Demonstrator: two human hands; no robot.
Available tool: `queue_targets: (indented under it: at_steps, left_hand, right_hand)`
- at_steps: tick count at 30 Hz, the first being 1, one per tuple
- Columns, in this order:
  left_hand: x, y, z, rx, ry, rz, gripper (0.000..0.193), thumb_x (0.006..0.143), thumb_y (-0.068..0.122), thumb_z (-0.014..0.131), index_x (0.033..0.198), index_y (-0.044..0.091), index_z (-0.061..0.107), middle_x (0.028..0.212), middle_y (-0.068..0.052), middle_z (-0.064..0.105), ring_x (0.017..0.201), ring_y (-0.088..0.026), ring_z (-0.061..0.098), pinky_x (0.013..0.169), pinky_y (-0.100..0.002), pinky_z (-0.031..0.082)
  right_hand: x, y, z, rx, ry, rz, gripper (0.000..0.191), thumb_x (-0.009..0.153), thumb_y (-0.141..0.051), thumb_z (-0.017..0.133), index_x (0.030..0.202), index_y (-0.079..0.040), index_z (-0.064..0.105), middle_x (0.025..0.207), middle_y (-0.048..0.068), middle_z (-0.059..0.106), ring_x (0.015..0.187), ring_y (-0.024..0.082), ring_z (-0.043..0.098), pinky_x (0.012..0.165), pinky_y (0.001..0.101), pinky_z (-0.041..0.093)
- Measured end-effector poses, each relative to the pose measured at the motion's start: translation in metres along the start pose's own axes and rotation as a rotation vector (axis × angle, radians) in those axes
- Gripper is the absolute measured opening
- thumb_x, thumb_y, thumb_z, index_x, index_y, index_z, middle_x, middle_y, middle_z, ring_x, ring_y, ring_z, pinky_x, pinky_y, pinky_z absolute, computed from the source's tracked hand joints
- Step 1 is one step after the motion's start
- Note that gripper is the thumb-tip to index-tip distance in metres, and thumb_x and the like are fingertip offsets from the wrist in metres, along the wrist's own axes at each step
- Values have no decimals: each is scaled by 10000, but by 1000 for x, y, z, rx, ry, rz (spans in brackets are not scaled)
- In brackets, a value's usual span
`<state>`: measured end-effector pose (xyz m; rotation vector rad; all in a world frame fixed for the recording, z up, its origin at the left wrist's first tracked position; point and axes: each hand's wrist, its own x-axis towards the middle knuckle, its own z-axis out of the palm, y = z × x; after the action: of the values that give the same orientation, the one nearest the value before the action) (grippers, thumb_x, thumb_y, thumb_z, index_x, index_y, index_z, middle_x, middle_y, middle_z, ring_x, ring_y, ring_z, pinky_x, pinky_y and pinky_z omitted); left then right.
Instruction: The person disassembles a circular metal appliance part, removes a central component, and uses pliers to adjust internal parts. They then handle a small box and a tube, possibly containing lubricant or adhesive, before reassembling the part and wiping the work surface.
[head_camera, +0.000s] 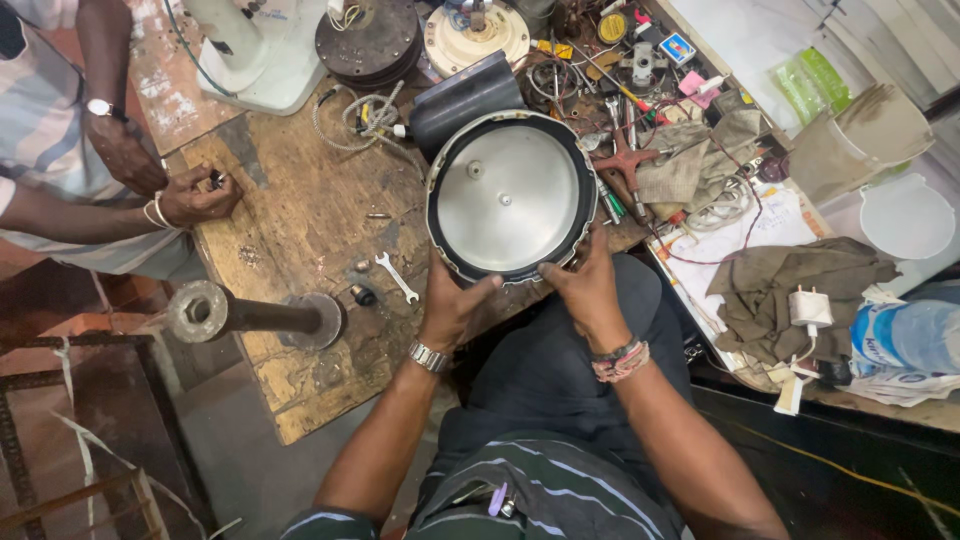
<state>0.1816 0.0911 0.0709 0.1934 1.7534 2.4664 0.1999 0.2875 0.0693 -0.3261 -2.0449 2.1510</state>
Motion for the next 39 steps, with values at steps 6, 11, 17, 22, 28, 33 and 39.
queue_targets:
  at_steps: [6,11,17,22,28,33,39]
  left_hand:
    - [3,11,-18,-230,9,-154,869,752,-29,749,1518,31,343,1381,-165,545,1271,-286,592,1062,-420,545]
    - [4,20,-35,-286,-59,-177,844,757,-58,709,1520,47,362,1381,-135,560,1245,-264,598,1031,-406,533]
    - [3,15,-42,-301,-37,-194,747,818,-72,662,1514,-4,399,1358,-142,599,1230,-267,609,1037,-389,529]
    - [2,20,-49,-238,-115,-199,841,769,-83,664,1548,23,366,1385,-107,588,1260,-225,597,1058,-369,515]
    - [1,25,-51,-198,-113,-289,919,750,-69,655,1584,87,302,1347,-126,599,1162,-239,630,925,-390,574]
    - [2,22,-54,-245,-128,-306,876,768,-60,643,1578,55,329,1349,-136,606,1172,-240,639,934,-386,577]
    - [1,11,-43,-267,-118,-312,829,777,-74,635,1560,11,377,1342,-133,615,1183,-237,635,998,-399,538]
  right_hand:
    - [4,-14,-16,124,-108,71,688,858,60,732,1467,-18,421,1180,117,648,960,153,643,792,303,563]
    - [22,-25,-29,136,-50,99,413,941,10,644,1345,3,554,977,103,702,669,154,628,561,288,520]
    - [24,-18,-27,98,-57,82,435,918,-10,675,1335,12,549,1003,95,699,698,115,633,574,272,519]
    - [38,-18,-35,-98,-10,-71,266,985,-95,714,1230,4,677,979,45,713,831,61,636,722,225,510]
    - [56,-39,-37,-632,40,-140,231,860,-218,769,995,-35,727,758,71,714,665,169,676,635,334,534]
    - [50,-75,-18,-1005,85,-235,229,944,-276,732,1038,-68,722,931,146,716,819,342,684,741,484,531]
    - [37,-124,34,-1256,39,-1057,501,804,-59,690,1238,-307,712,1557,125,509,1465,341,424,1158,523,331]
